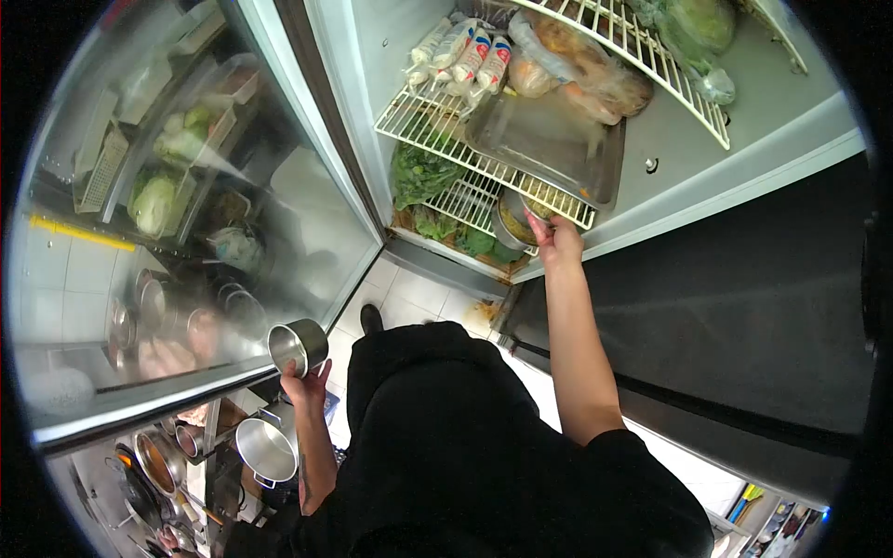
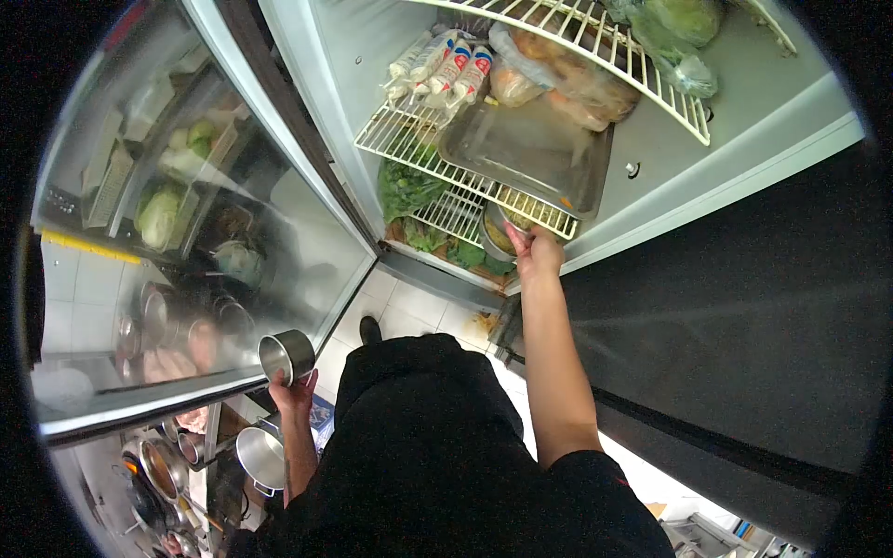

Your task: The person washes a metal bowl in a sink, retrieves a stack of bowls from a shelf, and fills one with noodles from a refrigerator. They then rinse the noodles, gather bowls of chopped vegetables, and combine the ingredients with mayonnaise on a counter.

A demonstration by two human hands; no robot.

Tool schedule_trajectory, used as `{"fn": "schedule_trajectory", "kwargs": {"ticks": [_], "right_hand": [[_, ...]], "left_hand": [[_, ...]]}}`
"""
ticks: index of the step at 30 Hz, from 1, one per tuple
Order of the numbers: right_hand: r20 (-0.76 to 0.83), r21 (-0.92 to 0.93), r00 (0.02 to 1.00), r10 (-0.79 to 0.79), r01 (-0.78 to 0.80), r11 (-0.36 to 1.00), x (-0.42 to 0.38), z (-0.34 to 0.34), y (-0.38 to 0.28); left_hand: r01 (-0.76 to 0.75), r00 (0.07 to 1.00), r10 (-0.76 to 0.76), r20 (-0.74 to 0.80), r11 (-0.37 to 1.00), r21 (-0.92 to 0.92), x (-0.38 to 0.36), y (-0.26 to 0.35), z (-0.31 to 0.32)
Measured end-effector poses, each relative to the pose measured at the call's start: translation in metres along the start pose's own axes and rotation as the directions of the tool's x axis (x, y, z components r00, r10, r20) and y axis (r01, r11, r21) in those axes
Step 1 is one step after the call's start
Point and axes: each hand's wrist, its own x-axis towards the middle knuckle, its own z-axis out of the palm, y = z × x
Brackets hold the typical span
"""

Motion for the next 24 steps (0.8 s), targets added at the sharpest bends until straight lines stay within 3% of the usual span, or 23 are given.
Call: {"fn": "schedule_trajectory", "kwargs": {"ticks": [2,6,8,10,14,16,19,22,24], "right_hand": [[0.054,-0.003,0.998,-0.041,0.041,0.999,-0.014,-0.003,0.000],[0.114,-0.029,0.992,0.047,-0.044,0.999,-0.040,-0.020,0.001],[0.118,-0.167,0.992,0.046,-0.026,0.986,-0.065,-0.017,0.003],[0.152,-0.165,0.987,0.057,-0.032,0.986,-0.080,-0.017,0.004],[0.120,-0.336,0.976,0.180,-0.130,0.933,-0.114,-0.014,0.008],[0.122,-0.401,0.975,0.183,-0.120,0.908,-0.127,-0.014,0.011],[0.152,-0.468,0.964,0.220,-0.126,0.875,-0.147,-0.022,-0.004],[0.146,-0.531,0.969,0.198,-0.092,0.843,-0.185,-0.010,-0.029],[0.215,-0.521,0.963,0.164,-0.029,0.853,-0.218,0.008,-0.052]], "left_hand": [[-0.041,0.998,0.041,-0.039,0.999,0.004,-0.007,0.000,0.013],[-0.118,0.989,0.122,-0.079,0.992,0.056,-0.024,0.005,0.032],[-0.111,0.991,0.115,-0.064,0.992,0.059,-0.019,0.010,0.028],[-0.110,0.993,0.113,-0.028,0.991,0.075,-0.008,0.018,0.026],[-0.154,0.987,0.158,-0.019,0.980,0.128,0.019,0.042,0.022],[-0.148,0.985,0.163,-0.057,0.969,0.200,0.029,0.056,0.026],[-0.170,0.985,0.171,0.023,0.934,0.314,0.050,0.066,0.024],[-0.072,0.997,0.073,0.015,0.886,0.458,0.083,0.063,0.025],[-0.134,0.990,0.081,0.118,0.809,0.572,0.092,0.059,0.038]]}}
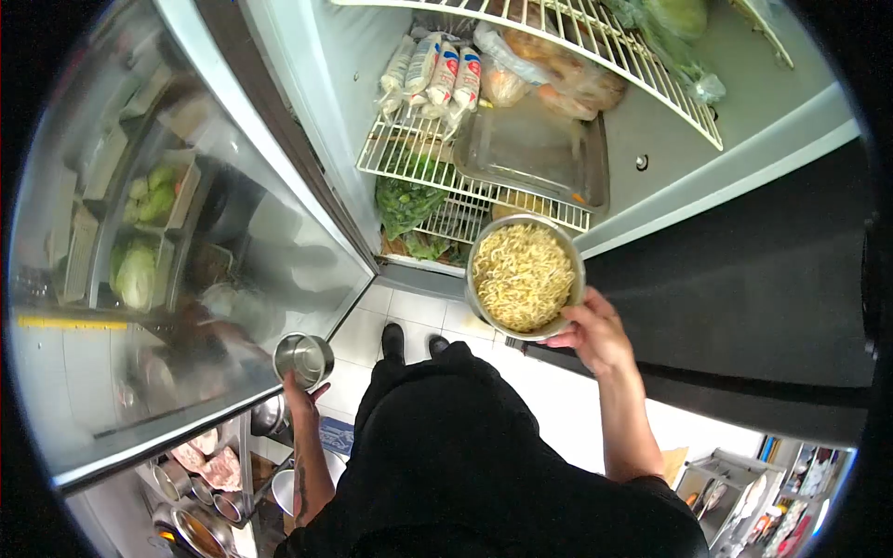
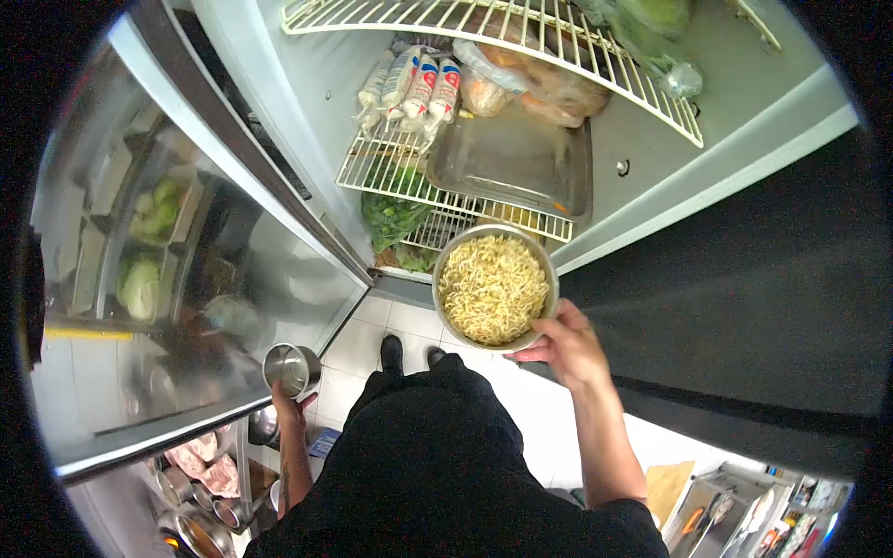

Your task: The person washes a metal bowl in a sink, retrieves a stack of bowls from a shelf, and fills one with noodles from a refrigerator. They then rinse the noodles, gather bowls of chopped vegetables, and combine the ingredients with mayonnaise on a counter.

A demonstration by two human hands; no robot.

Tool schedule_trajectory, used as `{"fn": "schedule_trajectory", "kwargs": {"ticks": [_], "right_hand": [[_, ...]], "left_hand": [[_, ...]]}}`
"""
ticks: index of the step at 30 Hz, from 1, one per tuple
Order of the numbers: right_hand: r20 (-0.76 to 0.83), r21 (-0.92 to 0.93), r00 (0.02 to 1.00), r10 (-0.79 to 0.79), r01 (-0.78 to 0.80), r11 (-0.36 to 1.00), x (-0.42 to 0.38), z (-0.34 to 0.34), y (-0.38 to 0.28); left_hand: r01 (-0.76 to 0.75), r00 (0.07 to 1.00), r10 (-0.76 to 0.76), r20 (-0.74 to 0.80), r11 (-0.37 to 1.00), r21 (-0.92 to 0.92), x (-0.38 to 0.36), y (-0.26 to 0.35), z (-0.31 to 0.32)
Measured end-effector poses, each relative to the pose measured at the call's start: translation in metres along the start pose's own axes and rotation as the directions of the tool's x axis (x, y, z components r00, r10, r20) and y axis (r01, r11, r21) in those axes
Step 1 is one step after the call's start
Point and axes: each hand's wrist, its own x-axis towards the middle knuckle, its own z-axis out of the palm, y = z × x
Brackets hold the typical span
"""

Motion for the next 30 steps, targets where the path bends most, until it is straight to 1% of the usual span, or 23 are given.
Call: {"fn": "schedule_trajectory", "kwargs": {"ticks": [1,2,4,6,8,10,11,12,13,15,17,19,20,22,24,25,26,27,28,29,30], "right_hand": [[0.012,0.011,0.999,-0.038,0.038,0.999,-0.007,0.000,-0.010],[0.020,0.021,0.997,-0.078,0.077,0.997,-0.010,0.002,-0.022],[0.019,-0.021,0.974,-0.224,0.224,0.974,-0.013,0.020,-0.049],[-0.057,-0.044,0.950,-0.308,0.306,0.951,0.000,0.035,-0.073],[-0.086,0.010,0.892,-0.443,0.446,0.895,0.040,0.034,-0.082],[-0.184,0.046,0.853,-0.489,0.504,0.862,0.089,0.024,-0.085],[-0.198,0.081,0.851,-0.487,0.509,0.857,0.106,0.028,-0.088],[-0.207,0.117,0.850,-0.485,0.514,0.850,0.117,0.033,-0.092],[-0.180,0.132,0.862,-0.474,0.499,0.857,0.121,0.036,-0.095],[-0.183,0.153,0.868,-0.461,0.489,0.859,0.138,0.030,-0.093],[-0.188,0.173,0.880,-0.437,0.468,0.867,0.147,0.016,-0.085],[-0.250,0.216,0.825,-0.507,0.558,0.801,0.141,0.018,-0.074],[-0.250,0.221,0.827,-0.504,0.555,0.802,0.133,0.020,-0.068],[-0.410,0.175,0.722,-0.558,0.663,0.728,0.103,0.028,-0.055],[-0.233,0.017,0.812,-0.535,0.554,0.832,0.091,0.010,-0.016],[-0.167,-0.046,0.878,-0.448,0.447,0.893,0.097,-0.001,0.012],[-0.107,-0.118,0.932,-0.346,0.334,0.935,0.110,-0.012,0.039],[-0.097,-0.114,0.937,-0.334,0.323,0.939,0.130,-0.026,0.056],[-0.069,-0.553,0.891,-0.449,0.340,0.761,0.152,-0.038,0.071],[0.019,-0.868,0.844,-0.537,0.280,0.409,0.170,-0.046,0.077],[0.031,-0.868,0.850,-0.527,0.284,0.408,0.187,-0.050,0.073]], "left_hand": [[-0.003,0.993,-0.002,0.118,0.999,0.040,0.000,0.011,0.011],[0.029,0.981,-0.051,0.187,0.992,0.120,0.019,0.009,0.010],[-0.053,0.957,-0.016,0.290,0.972,0.227,0.021,0.023,0.037],[-0.074,0.936,-0.029,0.352,0.958,0.278,0.032,0.028,0.055],[-0.099,0.911,-0.044,0.409,0.941,0.322,0.032,0.035,0.077],[-0.090,0.935,0.002,0.356,0.969,0.231,0.022,0.046,0.096],[-0.061,0.907,-0.035,0.419,0.975,0.214,0.035,0.043,0.094],[-0.063,0.903,-0.038,0.428,0.974,0.218,0.037,0.045,0.096],[-0.048,0.911,-0.044,0.410,0.976,0.211,0.035,0.046,0.100],[-0.043,0.929,-0.037,0.368,0.977,0.207,0.028,0.049,0.107],[-0.052,0.923,-0.039,0.383,0.973,0.223,0.035,0.048,0.107],[-0.053,0.920,-0.047,0.388,0.968,0.244,0.032,0.046,0.105],[-0.050,0.934,-0.044,0.354,0.967,0.251,0.030,0.047,0.109],[-0.052,0.949,-0.031,0.314,0.967,0.250,0.025,0.048,0.115],[-0.035,0.954,-0.054,0.295,0.957,0.289,0.024,0.047,0.118],[-0.038,0.957,-0.047,0.287,0.958,0.285,0.027,0.045,0.121],[-0.048,0.903,-0.089,0.420,0.951,0.304,0.031,0.041,0.122],[-0.056,0.831,-0.137,0.539,0.944,0.325,0.030,0.037,0.122],[-0.049,0.840,-0.139,0.524,0.943,0.328,0.019,0.037,0.130],[-0.031,0.802,-0.181,0.569,0.939,0.342,0.000,0.039,0.151],[-0.014,0.760,-0.218,0.613,0.936,0.351,-0.014,0.038,0.172]]}}
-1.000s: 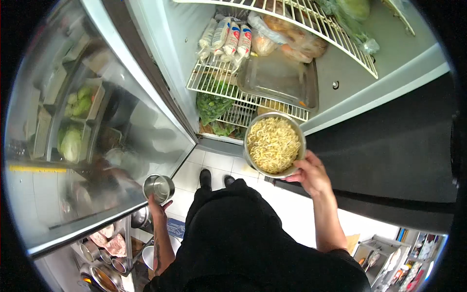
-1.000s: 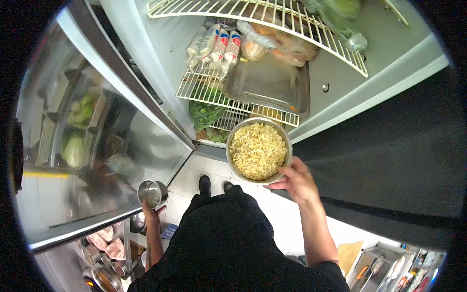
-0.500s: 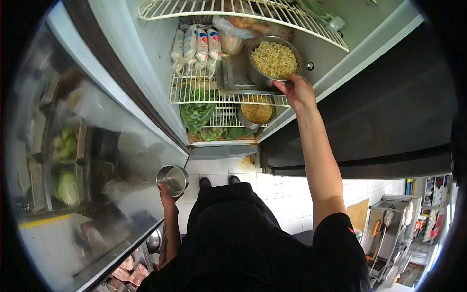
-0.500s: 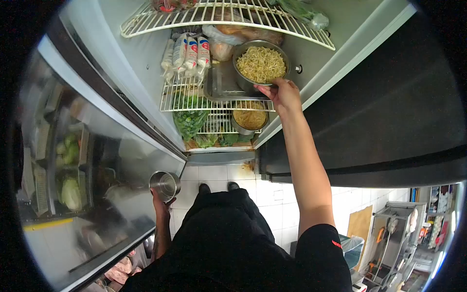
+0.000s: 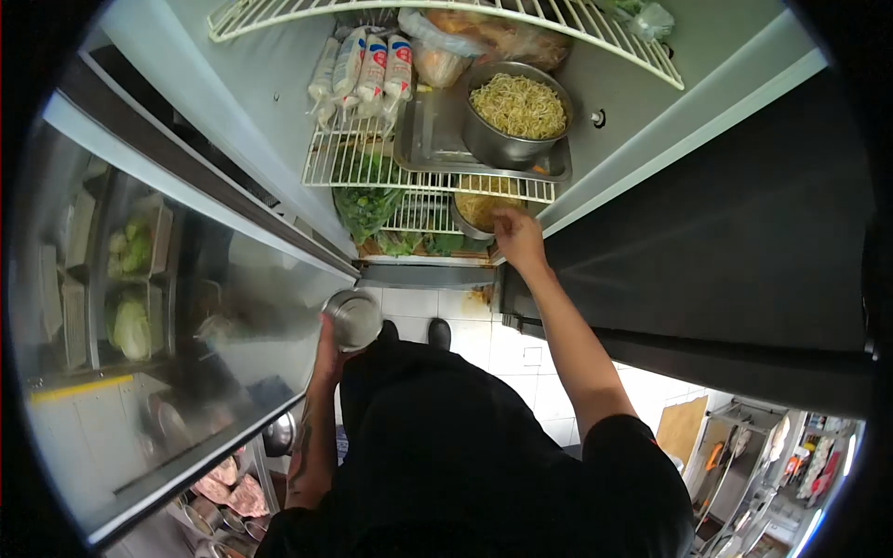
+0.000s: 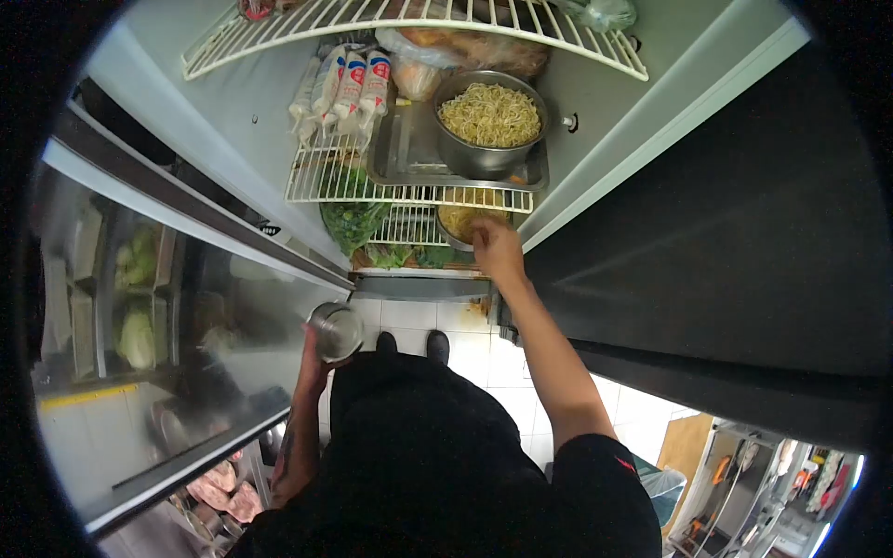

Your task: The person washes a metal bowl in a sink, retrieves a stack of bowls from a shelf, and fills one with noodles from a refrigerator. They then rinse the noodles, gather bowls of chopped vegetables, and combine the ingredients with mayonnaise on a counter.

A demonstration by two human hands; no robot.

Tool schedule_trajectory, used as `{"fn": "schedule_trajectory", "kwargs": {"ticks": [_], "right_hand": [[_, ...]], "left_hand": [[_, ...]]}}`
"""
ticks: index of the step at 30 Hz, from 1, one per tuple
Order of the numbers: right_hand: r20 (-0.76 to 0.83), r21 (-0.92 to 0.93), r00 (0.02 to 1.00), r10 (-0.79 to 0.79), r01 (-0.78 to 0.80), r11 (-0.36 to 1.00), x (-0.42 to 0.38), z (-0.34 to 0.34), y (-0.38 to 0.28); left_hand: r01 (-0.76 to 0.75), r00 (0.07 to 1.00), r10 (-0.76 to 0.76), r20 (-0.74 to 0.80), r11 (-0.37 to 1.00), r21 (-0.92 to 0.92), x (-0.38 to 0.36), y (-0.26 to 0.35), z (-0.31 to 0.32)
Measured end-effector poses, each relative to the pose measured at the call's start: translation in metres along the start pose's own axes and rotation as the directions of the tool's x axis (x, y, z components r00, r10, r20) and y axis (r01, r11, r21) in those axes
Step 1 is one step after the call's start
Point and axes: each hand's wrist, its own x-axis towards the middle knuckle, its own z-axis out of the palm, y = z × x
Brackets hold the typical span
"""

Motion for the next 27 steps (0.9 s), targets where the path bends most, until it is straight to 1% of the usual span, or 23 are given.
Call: {"fn": "schedule_trajectory", "kwargs": {"ticks": [1,2,3,4,5,6,7,8,9,10,11,12,13,14,16,17,19,20,22,23,24,26,27], "right_hand": [[0.091,-0.240,0.996,-0.002,0.024,0.971,0.021,0.001,0.004],[0.175,-0.463,0.984,0.015,0.069,0.884,0.038,0.001,0.004],[0.182,-0.462,0.983,0.007,0.079,0.883,0.049,0.003,0.000],[0.187,-0.524,0.982,0.028,0.076,0.848,0.059,0.007,-0.007],[0.189,-0.582,0.981,0.051,0.070,0.810,0.067,0.010,-0.012],[0.194,-0.578,0.980,0.045,0.078,0.813,0.074,0.015,-0.009],[0.287,-0.620,0.950,0.122,0.087,0.780,0.082,0.021,-0.003],[0.371,-0.661,0.906,0.203,0.104,0.744,0.088,0.028,0.003],[0.354,-0.653,0.926,0.131,0.144,0.743,0.092,0.035,0.010],[0.362,-0.654,0.922,0.135,0.149,0.742,0.095,0.041,0.016],[0.313,-0.611,0.940,0.135,0.091,0.786,0.097,0.045,0.023],[0.259,-0.561,0.956,0.138,0.033,0.827,0.098,0.047,0.029],[0.227,-0.620,0.974,0.021,0.128,0.774,0.094,0.047,0.033],[0.227,-0.619,0.974,0.023,0.126,0.775,0.093,0.047,0.035],[0.183,-0.699,0.982,-0.053,0.168,0.695,0.091,0.045,0.036],[0.182,-0.699,0.982,-0.050,0.165,0.696,0.093,0.041,0.037],[0.109,-0.456,0.994,0.033,0.020,0.890,0.097,0.030,0.039],[0.111,-0.456,0.993,0.035,0.019,0.890,0.096,0.028,0.041],[0.030,-0.493,0.995,-0.096,0.098,0.865,0.096,0.028,0.055],[-0.020,-0.523,0.981,-0.191,0.153,0.838,0.089,0.027,0.063],[-0.021,-0.523,0.982,-0.189,0.150,0.839,0.088,0.028,0.067],[-0.134,-0.448,0.960,-0.246,0.163,0.879,0.085,0.029,0.076],[-0.116,-0.530,0.964,-0.241,0.145,0.835,0.084,0.026,0.075]], "left_hand": [[0.019,0.998,-0.018,0.056,1.000,-0.010,0.006,0.001,0.018],[0.036,0.993,-0.034,0.115,0.999,-0.018,0.013,0.002,0.034],[0.059,0.989,-0.061,0.137,0.998,0.013,0.021,0.003,0.052],[0.082,0.984,-0.088,0.157,0.996,0.045,0.028,0.004,0.067],[0.078,0.985,-0.084,0.149,0.996,0.042,0.041,0.000,0.078],[0.084,0.976,-0.090,0.199,0.996,0.040,0.057,-0.009,0.087],[0.090,0.963,-0.096,0.250,0.995,0.036,0.070,-0.013,0.096],[0.090,0.965,-0.094,0.243,0.995,0.031,0.079,-0.011,0.107],[0.095,0.972,-0.105,0.210,0.994,0.058,0.086,-0.011,0.119],[0.106,0.977,-0.120,0.179,0.991,0.084,0.093,-0.013,0.126],[0.076,0.975,-0.093,0.201,0.993,0.094,0.104,-0.020,0.129],[0.083,0.975,-0.100,0.198,0.992,0.092,0.105,-0.017,0.136],[0.092,0.980,-0.108,0.167,0.990,0.103,0.105,-0.011,0.145],[0.100,0.984,-0.116,0.137,0.988,0.116,0.105,-0.006,0.153],[0.090,0.983,-0.103,0.154,0.992,0.091,0.115,-0.004,0.160],[0.066,0.987,-0.081,0.142,0.992,0.106,0.119,-0.004,0.163],[0.046,0.990,-0.062,0.130,0.992,0.121,0.132,-0.007,0.167],[0.035,0.991,-0.051,0.121,0.991,0.132,0.140,-0.010,0.168],[0.027,0.993,-0.043,0.109,0.989,0.143,0.147,-0.010,0.170],[0.028,0.992,-0.045,0.117,0.990,0.141,0.149,-0.011,0.171],[0.027,0.991,-0.045,0.128,0.990,0.139,0.147,-0.008,0.174],[0.023,0.990,-0.042,0.137,0.990,0.141,0.141,-0.004,0.180],[0.015,0.989,-0.035,0.145,0.990,0.140,0.140,-0.002,0.183]]}}
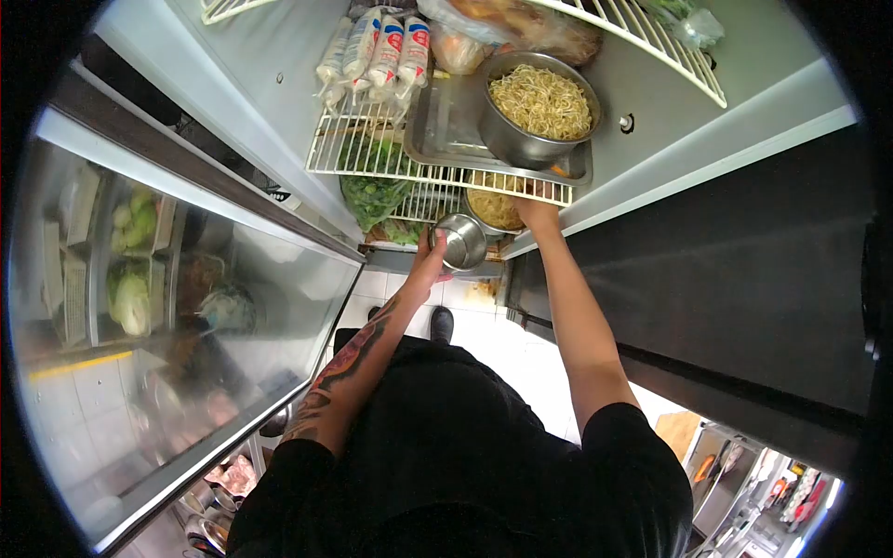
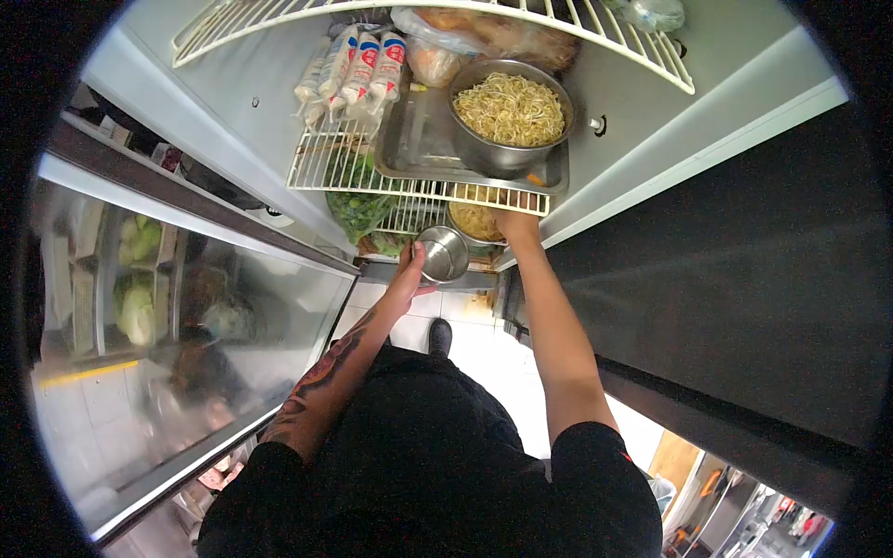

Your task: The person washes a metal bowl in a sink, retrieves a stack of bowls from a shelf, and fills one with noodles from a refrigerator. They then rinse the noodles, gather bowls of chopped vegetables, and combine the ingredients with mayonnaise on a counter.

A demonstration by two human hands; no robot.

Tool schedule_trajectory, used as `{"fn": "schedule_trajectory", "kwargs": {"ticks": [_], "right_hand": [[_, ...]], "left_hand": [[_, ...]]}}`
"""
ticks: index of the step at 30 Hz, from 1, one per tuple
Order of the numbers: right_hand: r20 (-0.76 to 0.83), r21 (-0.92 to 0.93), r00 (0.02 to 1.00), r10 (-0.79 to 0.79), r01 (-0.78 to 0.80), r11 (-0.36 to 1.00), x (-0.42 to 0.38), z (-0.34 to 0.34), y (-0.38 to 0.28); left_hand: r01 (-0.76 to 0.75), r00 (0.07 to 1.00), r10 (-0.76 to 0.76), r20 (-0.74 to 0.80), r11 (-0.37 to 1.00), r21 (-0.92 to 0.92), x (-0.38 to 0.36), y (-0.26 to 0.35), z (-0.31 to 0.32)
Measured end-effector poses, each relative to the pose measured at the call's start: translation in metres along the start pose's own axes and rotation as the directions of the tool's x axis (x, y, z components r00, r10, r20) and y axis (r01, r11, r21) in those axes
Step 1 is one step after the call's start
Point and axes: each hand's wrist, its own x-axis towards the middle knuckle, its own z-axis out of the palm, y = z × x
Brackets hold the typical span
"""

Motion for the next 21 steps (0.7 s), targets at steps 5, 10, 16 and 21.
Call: {"fn": "schedule_trajectory", "kwargs": {"ticks": [5,10,16,21], "right_hand": [[0.017,0.338,0.991,0.134,-0.132,0.932,-0.007,-0.021,-0.011],[0.196,0.919,0.918,0.346,-0.294,0.261,-0.026,-0.061,-0.058],[0.376,0.885,0.886,0.273,-0.430,0.176,-0.063,-0.057,-0.093],[0.286,0.776,0.938,0.197,-0.347,0.527,-0.100,0.015,-0.092]], "left_hand": [[0.001,0.999,0.000,0.042,1.000,-0.016,0.002,0.001,0.005],[0.016,0.999,-0.016,0.049,1.000,-0.008,0.010,-0.005,0.002],[-0.022,0.997,0.025,0.076,0.998,-0.051,0.013,-0.015,-0.002],[-0.041,0.992,0.045,0.115,0.998,-0.044,0.017,-0.027,-0.011]]}}
